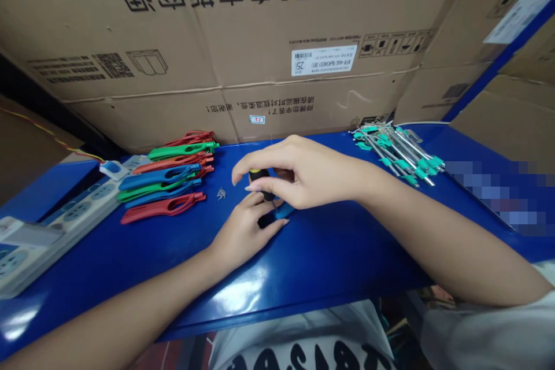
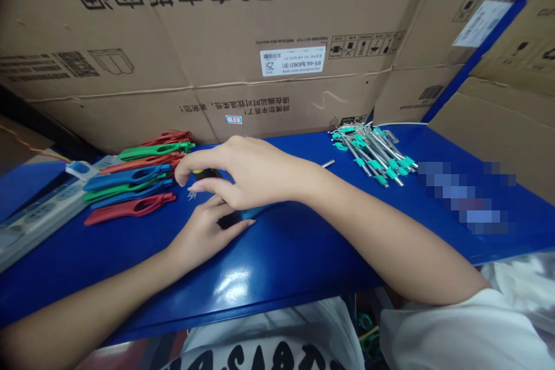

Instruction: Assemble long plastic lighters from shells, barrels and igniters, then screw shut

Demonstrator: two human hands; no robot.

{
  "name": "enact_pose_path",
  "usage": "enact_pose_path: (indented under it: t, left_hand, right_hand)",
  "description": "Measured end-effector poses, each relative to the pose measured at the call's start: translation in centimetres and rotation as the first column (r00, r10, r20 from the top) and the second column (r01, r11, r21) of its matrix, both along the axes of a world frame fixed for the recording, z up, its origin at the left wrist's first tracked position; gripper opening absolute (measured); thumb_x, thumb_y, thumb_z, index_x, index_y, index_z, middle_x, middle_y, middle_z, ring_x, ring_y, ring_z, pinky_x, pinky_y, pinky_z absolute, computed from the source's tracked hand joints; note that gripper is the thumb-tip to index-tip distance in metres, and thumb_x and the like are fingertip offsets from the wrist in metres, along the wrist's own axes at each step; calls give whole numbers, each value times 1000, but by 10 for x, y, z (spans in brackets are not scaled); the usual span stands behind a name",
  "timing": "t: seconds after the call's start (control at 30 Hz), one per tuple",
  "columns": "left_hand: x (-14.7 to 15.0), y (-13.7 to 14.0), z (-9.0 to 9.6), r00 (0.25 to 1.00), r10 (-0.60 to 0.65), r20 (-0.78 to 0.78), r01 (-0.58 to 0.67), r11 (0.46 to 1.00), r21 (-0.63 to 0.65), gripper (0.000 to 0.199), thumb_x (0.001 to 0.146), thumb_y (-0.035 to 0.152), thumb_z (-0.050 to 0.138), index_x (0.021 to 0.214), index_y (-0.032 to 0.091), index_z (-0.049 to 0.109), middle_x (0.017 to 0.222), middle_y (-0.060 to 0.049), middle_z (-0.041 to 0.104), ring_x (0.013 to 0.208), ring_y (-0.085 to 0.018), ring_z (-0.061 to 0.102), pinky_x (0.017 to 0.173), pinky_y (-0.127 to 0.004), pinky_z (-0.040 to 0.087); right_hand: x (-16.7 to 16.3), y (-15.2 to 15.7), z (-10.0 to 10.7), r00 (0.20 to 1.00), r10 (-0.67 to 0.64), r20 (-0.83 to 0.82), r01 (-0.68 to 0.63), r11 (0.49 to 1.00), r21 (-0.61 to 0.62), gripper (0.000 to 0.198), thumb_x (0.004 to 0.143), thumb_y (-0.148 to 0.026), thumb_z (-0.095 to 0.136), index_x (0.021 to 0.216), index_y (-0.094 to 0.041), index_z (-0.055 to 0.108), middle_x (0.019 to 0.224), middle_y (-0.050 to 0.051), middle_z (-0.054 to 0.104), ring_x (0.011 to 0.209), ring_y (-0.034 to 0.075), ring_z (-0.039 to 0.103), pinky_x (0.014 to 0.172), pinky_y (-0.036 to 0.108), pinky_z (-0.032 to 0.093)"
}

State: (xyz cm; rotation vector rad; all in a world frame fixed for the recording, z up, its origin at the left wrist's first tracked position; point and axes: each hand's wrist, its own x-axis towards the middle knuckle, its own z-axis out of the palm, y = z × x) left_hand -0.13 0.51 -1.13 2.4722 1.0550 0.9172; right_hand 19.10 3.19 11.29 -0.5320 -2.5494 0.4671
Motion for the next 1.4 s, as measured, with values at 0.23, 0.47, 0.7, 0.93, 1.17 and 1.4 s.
enact_pose_path:
  t: [0.23, 0.47, 0.7, 0.93, 1.17, 1.4]
  left_hand:
    - [0, -1, 3, 1000, 0, 2, 0, 999, -53, 14, 90, 25, 72, 100, 17, 76, 95, -8, 73, 92, -25, 68, 84, -40, 57]
    - [1, 0, 3, 999, -39, 20, 39, 998, -47, 13, 91, 24, 70, 101, 21, 76, 100, -7, 73, 96, -24, 67, 87, -40, 56]
    - [-13, 8, 17, 985, 21, -170, -32, 998, -62, 29, 91, 27, 69, 119, 17, 72, 101, -9, 72, 96, -26, 67, 88, -41, 56]
    - [-23, 37, 37, 908, 29, -418, -56, 997, -52, 28, 87, 20, 63, 112, 19, 74, 107, -11, 73, 95, -27, 71, 88, -40, 56]
    - [-25, 123, 52, 867, 124, -482, -190, 977, -91, 25, 74, 23, 74, 99, 20, 78, 97, -8, 78, 89, -26, 72, 82, -34, 56]
    - [-27, 171, 50, 863, 231, -449, -304, 948, -98, 26, 74, 26, 78, 100, 20, 79, 97, -7, 79, 94, -27, 72, 86, -35, 54]
  right_hand:
    - [-19, -24, 5, 837, -534, 119, 516, 843, 153, 22, 95, -28, 55, 109, -22, 72, 88, 7, 75, 76, 22, 67, 65, 29, 38]
    - [-27, -35, 2, 704, -687, 182, 615, 717, 329, 26, 98, -30, 50, 106, -15, 68, 81, 14, 74, 69, 27, 69, 57, 30, 35]
    - [19, 2, 2, 764, -615, -198, 645, 743, 178, 28, 100, -39, 50, 102, -18, 69, 77, 3, 72, 66, 17, 64, 64, 27, 41]
    - [109, 45, -31, 590, -799, -117, 794, 549, 261, 21, 95, -24, 54, 103, -14, 70, 96, 13, 75, 87, 26, 69, 83, 36, 49]
    - [144, 53, -74, 447, -893, 47, 870, 446, 210, 29, 97, -21, 45, 113, -10, 67, 116, 17, 69, 113, 28, 62, 103, 36, 43]
    - [135, 54, -93, 408, -872, 271, 876, 458, 153, 41, 89, -19, 55, 128, -8, 61, 123, 21, 62, 116, 29, 60, 102, 35, 43]
